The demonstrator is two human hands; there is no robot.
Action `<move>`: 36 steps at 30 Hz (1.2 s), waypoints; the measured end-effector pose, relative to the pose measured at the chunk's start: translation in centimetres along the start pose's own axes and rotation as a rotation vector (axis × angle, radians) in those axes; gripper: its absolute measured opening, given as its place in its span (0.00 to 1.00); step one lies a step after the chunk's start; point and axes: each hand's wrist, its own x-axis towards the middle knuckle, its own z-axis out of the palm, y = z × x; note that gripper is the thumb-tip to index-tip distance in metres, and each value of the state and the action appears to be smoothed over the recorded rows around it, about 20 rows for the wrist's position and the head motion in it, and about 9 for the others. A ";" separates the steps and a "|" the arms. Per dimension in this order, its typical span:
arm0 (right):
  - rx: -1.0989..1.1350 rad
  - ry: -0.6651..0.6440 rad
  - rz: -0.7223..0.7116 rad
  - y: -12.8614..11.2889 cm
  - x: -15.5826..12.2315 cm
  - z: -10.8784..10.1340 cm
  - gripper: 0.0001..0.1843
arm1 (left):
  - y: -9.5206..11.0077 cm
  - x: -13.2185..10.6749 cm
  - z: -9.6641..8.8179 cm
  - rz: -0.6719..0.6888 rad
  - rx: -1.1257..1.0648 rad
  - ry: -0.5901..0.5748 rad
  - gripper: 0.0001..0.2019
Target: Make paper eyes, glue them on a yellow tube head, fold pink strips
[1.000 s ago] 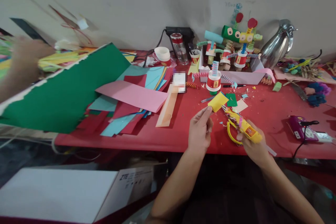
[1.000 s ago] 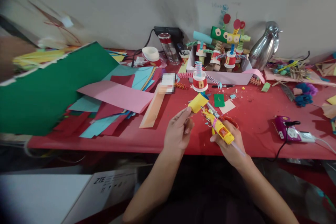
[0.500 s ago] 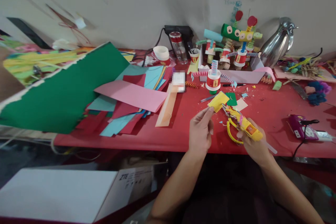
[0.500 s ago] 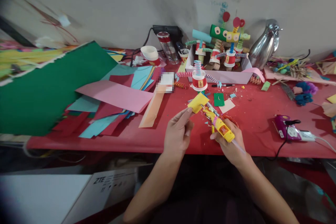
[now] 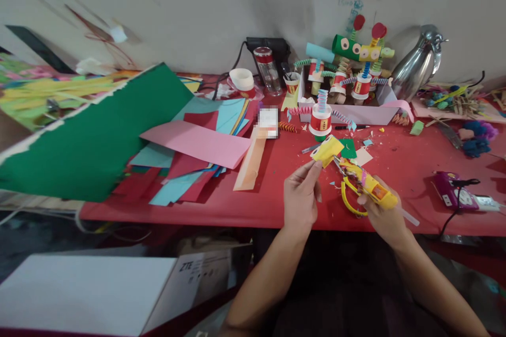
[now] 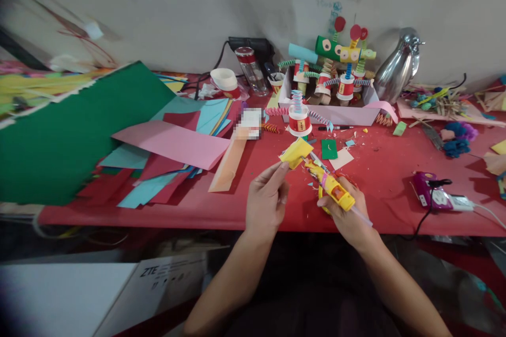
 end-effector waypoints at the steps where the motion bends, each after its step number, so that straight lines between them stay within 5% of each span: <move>1: 0.004 0.007 0.010 -0.1 0.1 0.0 0.18 | 0.0 0.0 0.0 0.005 0.000 0.005 0.15; 28: -0.015 0.013 0.000 -0.1 0.1 -0.3 0.19 | 0.3 -0.2 -0.1 -0.002 -0.011 0.011 0.14; 36: 0.014 -0.073 0.005 -0.2 0.0 -0.5 0.21 | 0.1 -0.1 -0.1 -0.023 -0.025 0.012 0.17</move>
